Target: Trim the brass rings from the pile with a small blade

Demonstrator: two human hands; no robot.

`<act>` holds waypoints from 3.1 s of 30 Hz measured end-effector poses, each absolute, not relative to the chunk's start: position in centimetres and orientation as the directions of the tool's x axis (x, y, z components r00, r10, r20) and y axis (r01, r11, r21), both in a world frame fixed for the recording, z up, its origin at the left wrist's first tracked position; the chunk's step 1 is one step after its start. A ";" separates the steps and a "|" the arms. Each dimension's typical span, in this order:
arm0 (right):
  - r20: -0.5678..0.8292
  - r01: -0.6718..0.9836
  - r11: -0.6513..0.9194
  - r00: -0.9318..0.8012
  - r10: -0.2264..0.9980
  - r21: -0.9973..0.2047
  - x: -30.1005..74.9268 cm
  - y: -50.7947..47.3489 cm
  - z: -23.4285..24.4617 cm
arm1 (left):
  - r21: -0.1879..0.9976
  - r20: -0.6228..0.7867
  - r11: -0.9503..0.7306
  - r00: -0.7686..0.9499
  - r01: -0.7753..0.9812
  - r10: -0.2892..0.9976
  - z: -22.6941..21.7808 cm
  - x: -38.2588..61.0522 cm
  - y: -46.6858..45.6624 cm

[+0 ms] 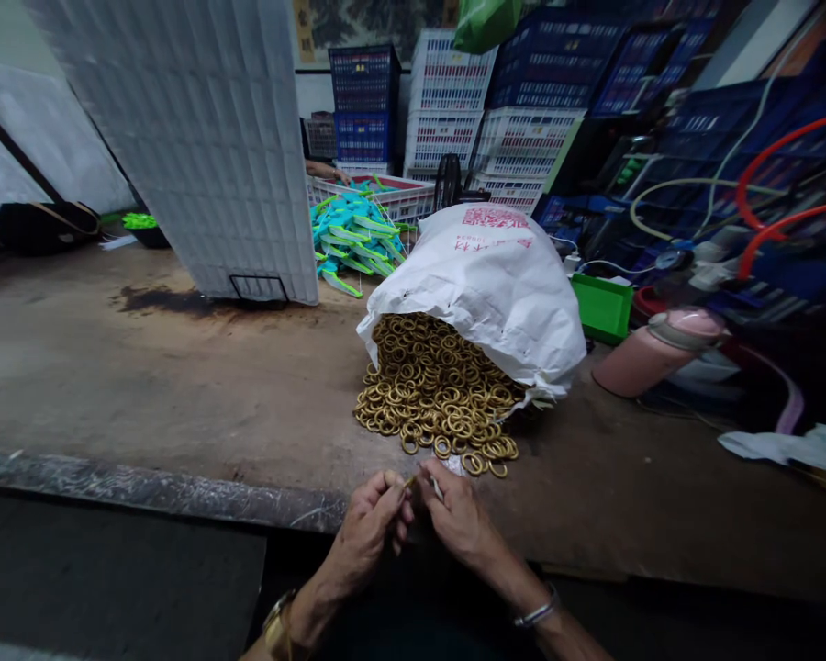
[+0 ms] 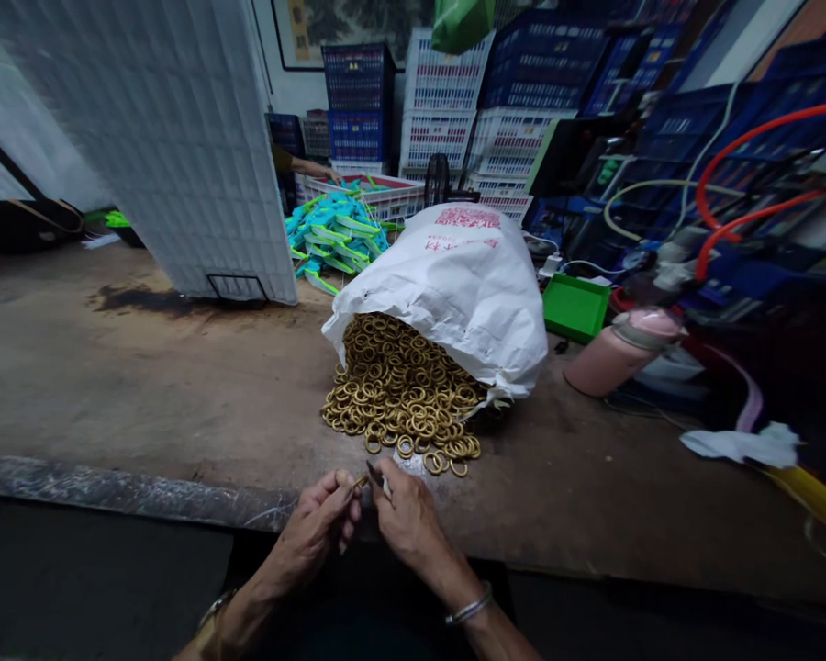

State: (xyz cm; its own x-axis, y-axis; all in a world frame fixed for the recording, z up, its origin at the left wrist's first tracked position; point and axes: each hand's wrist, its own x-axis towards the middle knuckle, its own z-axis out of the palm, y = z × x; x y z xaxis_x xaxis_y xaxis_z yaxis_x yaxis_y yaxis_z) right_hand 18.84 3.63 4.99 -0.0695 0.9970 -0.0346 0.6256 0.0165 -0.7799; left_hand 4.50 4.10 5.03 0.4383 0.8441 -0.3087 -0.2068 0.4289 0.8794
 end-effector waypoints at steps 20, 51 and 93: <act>-0.069 0.958 -0.014 -0.006 0.998 -0.288 19.2 4.7 3.9 | 0.839 -0.290 0.471 0.508 -0.272 0.811 5.2 4.1 2.8; -0.166 0.204 -0.121 -0.220 0.961 -0.971 18.3 4.9 7.3 | 0.911 -0.291 0.370 0.350 -0.183 0.890 5.4 4.4 5.7; -0.018 0.528 0.010 -0.046 0.999 -0.849 18.0 4.9 6.1 | 0.868 -0.280 0.417 0.428 -0.269 0.859 5.6 3.7 4.6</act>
State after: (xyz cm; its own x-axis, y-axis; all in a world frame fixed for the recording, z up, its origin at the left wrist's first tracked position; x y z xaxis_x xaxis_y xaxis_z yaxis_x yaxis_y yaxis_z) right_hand 18.00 4.89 6.11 -0.0465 0.9988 -0.0176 0.5277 0.0096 -0.8494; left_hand 3.73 4.62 5.56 0.4283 0.8592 -0.2800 -0.2687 0.4169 0.8683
